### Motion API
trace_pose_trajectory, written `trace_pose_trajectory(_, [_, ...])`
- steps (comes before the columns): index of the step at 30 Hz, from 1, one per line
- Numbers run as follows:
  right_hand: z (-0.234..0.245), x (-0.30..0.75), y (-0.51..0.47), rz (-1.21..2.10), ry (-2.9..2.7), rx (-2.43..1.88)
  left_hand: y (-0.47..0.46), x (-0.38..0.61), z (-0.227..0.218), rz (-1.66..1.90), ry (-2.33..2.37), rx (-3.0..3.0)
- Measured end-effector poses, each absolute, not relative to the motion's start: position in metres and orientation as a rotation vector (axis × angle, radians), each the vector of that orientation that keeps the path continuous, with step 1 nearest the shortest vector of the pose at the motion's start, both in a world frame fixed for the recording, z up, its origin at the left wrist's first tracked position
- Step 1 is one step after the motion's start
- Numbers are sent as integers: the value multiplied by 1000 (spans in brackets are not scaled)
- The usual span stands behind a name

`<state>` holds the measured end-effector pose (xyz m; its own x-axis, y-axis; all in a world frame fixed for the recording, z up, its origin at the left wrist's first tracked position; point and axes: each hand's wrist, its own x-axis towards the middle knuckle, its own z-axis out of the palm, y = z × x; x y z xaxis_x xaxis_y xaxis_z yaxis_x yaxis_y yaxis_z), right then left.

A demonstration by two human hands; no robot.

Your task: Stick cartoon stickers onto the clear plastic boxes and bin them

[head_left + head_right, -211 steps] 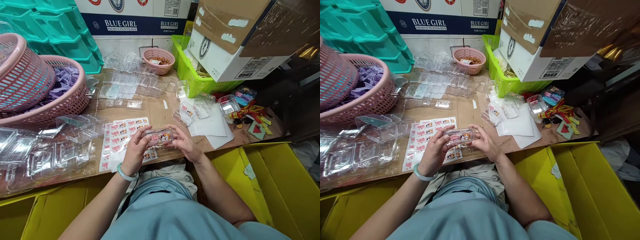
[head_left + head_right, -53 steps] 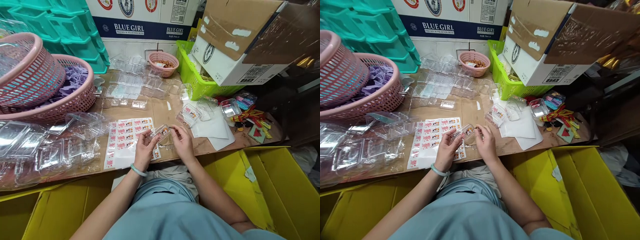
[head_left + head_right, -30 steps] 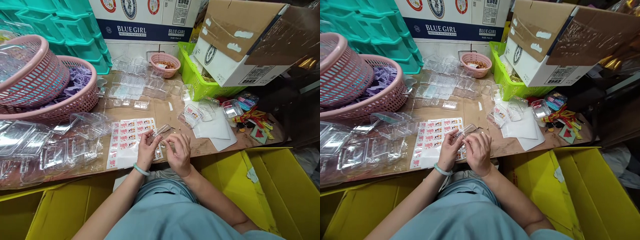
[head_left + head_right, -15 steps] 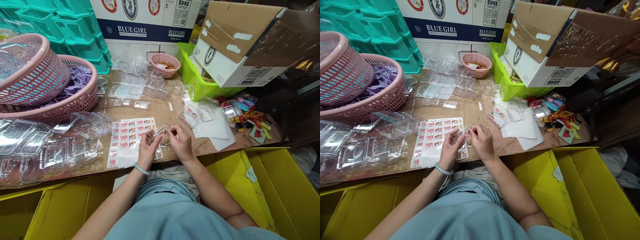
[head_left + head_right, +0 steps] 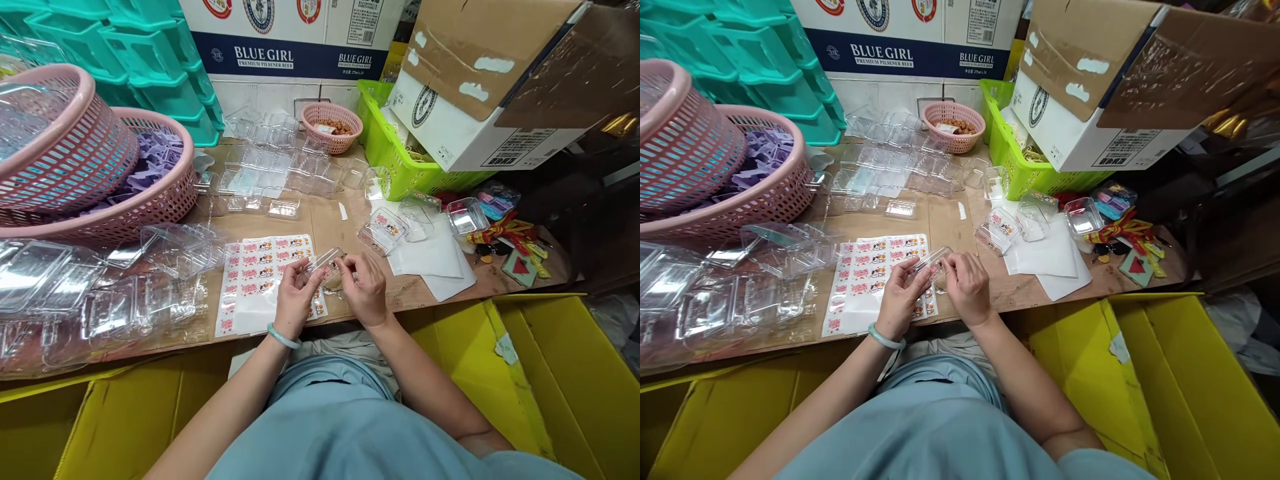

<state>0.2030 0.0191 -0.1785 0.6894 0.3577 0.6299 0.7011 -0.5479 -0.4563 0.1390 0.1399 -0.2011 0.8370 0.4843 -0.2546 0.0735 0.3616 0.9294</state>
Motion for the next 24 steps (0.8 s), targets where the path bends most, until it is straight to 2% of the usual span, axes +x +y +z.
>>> trace_pose_trajectory(16, [-196, 211, 24, -531, -685, -2161, 141, 140, -199, 266, 554, 1198])
trace_pose_trajectory(24, [-200, 213, 24, -301, -465, -2060, 141, 141, -201, 256, 549, 1192])
